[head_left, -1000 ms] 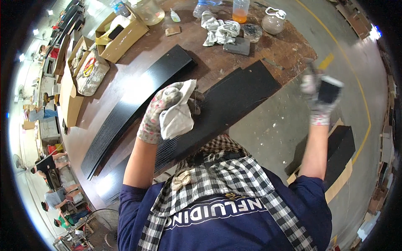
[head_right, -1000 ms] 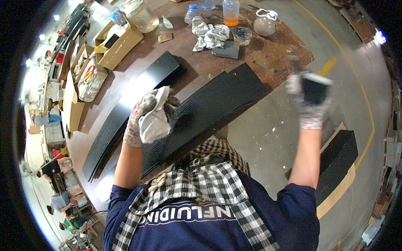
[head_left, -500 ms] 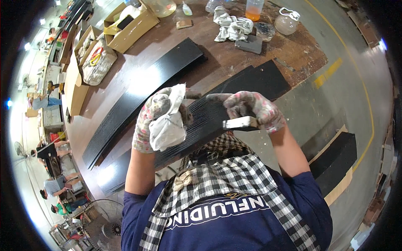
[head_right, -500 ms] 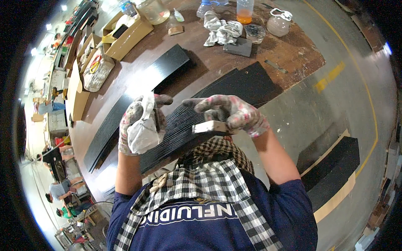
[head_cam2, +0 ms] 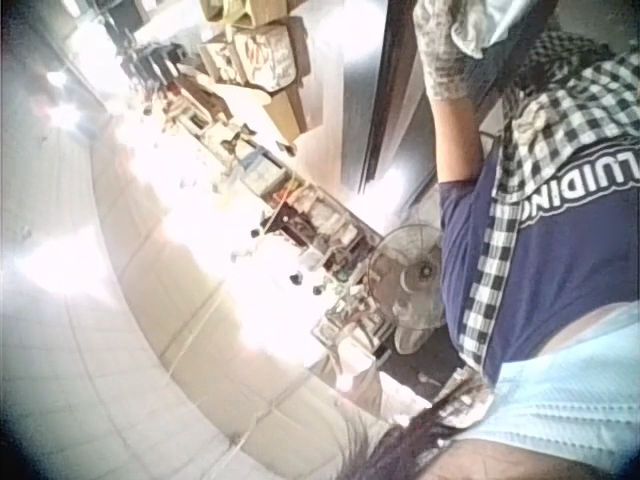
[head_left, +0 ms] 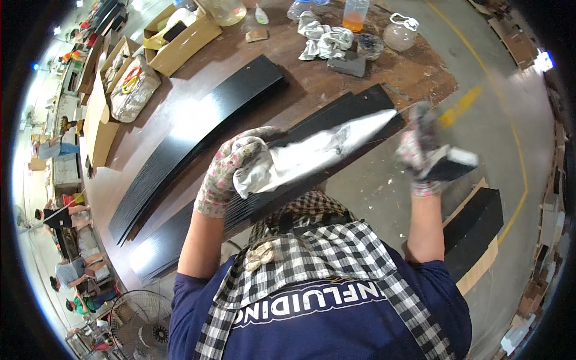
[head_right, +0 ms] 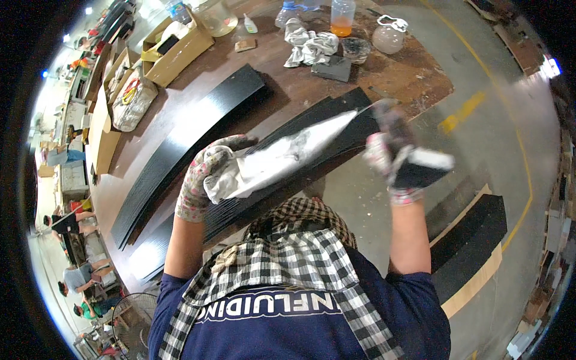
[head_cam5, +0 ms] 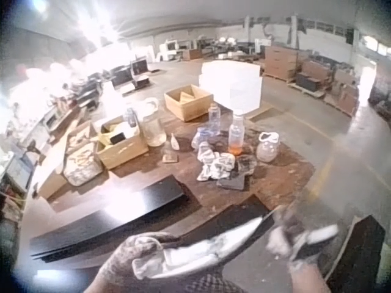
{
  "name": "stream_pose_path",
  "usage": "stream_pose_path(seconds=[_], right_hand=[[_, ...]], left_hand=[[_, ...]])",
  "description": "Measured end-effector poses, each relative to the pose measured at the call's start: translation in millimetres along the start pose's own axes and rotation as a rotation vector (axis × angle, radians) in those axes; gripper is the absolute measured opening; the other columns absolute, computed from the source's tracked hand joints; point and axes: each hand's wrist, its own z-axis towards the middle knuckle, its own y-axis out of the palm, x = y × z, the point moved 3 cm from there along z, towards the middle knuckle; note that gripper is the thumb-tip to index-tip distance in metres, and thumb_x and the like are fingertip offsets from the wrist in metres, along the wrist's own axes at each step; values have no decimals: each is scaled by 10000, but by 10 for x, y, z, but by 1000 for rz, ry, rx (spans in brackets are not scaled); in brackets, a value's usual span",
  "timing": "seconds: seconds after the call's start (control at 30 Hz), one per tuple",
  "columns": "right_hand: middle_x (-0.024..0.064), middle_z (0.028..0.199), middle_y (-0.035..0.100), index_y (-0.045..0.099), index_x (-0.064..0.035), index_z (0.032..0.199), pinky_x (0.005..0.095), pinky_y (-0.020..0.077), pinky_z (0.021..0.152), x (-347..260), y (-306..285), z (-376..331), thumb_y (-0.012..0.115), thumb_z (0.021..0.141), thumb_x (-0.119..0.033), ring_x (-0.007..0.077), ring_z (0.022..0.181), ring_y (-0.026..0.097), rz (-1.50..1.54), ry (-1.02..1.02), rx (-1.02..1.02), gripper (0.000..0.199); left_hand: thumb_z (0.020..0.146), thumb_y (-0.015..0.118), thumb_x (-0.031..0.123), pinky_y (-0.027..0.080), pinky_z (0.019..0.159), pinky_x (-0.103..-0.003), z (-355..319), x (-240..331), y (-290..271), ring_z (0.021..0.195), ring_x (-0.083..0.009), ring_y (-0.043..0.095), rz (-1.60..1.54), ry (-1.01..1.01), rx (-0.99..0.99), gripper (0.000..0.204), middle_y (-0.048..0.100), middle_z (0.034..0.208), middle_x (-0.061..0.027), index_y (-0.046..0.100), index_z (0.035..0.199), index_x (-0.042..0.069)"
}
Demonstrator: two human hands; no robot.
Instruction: Sanding the surface and edges of black wooden furniture panels using a sanding block and a cloth.
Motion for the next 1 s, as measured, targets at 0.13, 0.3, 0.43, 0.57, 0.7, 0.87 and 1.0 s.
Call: stream_pose_path(seconds=[0.13,0.3,0.43,0.57,0.7,0.87,1.0], right_hand=[[76,1549,279,320,-34,1452,330,454,744,-965,-231,80,552,849,-431,232,883,511,62,-125,3,759],[139,1172,600,495,-36,1318,361,505,842,-2347,-1669,-652,667,843,-315,278,1024,584,-536,193,536,577],[143,1200,604,517,-21,1290,407,538,801,-2195,-1495,-853,629,883,-337,301,973,630,-801,130,581,527],[208,1187,603,510,-5,1290,471,544,789,-2261,-1602,-1166,621,880,-391,370,959,634,-378,42,507,574],[136,1184,612,494,-15,1322,393,501,856,-2233,-1677,-1208,792,727,-286,221,993,620,-942,260,877,718],[175,1520,292,602,-86,1254,375,485,942,-1727,-825,-808,781,730,-247,261,1097,612,-2247,495,415,577],[92,1565,194,649,-84,1185,385,493,954,-1568,-685,-615,794,707,-236,269,1120,600,-2463,678,335,522]], left_hand=[[837,652,280,461,894,-283,-106,9,-94,1007,-160,582,211,-139,29,407,612,1214,-145,632,1058,-60],[849,640,242,480,823,-254,-132,225,55,869,-124,607,411,-163,65,471,663,959,-77,579,1215,-47],[872,602,136,481,810,-254,-254,208,-16,855,-123,608,421,-115,166,345,664,944,-78,600,1157,-58],[849,608,80,486,812,-253,-248,98,53,870,-109,616,598,-170,171,333,677,972,-80,621,1162,-32],[786,668,90,500,781,-286,-207,58,177,835,-172,651,862,-42,180,356,688,917,-113,652,1133,13],[751,729,170,522,771,-367,-220,17,337,879,-318,655,1340,1,200,443,641,991,-144,631,1176,90],[752,726,246,524,769,-403,-237,-107,299,885,-344,642,1436,-17,231,461,619,1050,-152,626,1187,131]])
